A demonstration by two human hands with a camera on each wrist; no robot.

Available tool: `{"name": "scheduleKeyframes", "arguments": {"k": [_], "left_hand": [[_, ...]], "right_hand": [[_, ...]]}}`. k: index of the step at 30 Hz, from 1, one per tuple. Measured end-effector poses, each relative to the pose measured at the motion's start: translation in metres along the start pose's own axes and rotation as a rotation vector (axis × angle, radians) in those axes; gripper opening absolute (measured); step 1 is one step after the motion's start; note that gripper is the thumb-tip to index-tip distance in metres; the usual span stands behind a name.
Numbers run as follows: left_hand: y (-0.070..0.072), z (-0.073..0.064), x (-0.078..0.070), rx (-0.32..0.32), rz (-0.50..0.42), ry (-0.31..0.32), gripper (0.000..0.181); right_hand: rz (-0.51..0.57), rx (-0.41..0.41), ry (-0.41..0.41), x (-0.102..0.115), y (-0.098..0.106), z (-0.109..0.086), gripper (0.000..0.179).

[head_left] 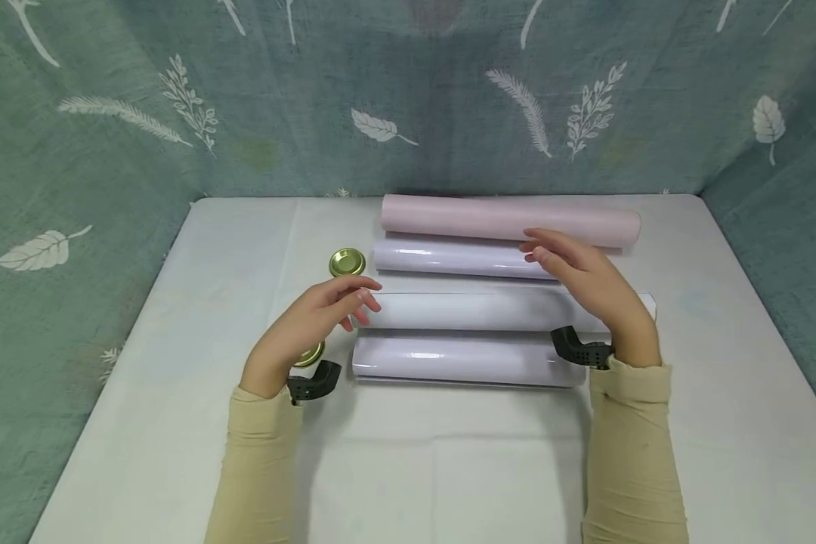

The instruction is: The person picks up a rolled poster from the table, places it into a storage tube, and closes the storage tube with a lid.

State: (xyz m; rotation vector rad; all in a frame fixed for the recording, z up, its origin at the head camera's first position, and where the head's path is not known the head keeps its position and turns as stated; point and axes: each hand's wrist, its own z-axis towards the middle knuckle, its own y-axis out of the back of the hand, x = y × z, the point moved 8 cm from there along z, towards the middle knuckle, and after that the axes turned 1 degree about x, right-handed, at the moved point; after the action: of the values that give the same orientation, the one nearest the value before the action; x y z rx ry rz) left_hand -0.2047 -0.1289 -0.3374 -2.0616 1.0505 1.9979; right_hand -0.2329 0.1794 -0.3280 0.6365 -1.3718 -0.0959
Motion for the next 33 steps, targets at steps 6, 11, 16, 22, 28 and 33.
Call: {"name": "scheduleKeyframes", "arguments": {"k": [6,11,16,22,28,33], "left_hand": [[-0.001,0.012,0.029,0.027,-0.078,0.021,0.033],[-0.005,0.012,0.039,0.038,-0.081,0.044,0.034],[-0.013,0.013,0.049,0.068,-0.032,0.098,0.028],[-0.015,0.013,0.048,0.072,0.080,0.125,0.030],[-0.020,0.012,0.050,0.122,0.203,0.118,0.041],[-0.025,0.009,0.061,0.159,0.341,0.181,0.055]], "right_hand": [[0.003,0.014,-0.030,-0.006,0.001,0.000,0.042],[0.007,-0.027,-0.038,-0.010,0.001,0.000,0.041],[-0.059,-0.055,-0.043,-0.012,-0.004,0.003,0.041],[-0.122,0.021,-0.090,-0.012,-0.023,0.010,0.047],[-0.212,0.147,-0.084,-0.016,-0.048,0.014,0.052],[-0.279,0.156,-0.048,-0.017,-0.059,0.017,0.053]]}}
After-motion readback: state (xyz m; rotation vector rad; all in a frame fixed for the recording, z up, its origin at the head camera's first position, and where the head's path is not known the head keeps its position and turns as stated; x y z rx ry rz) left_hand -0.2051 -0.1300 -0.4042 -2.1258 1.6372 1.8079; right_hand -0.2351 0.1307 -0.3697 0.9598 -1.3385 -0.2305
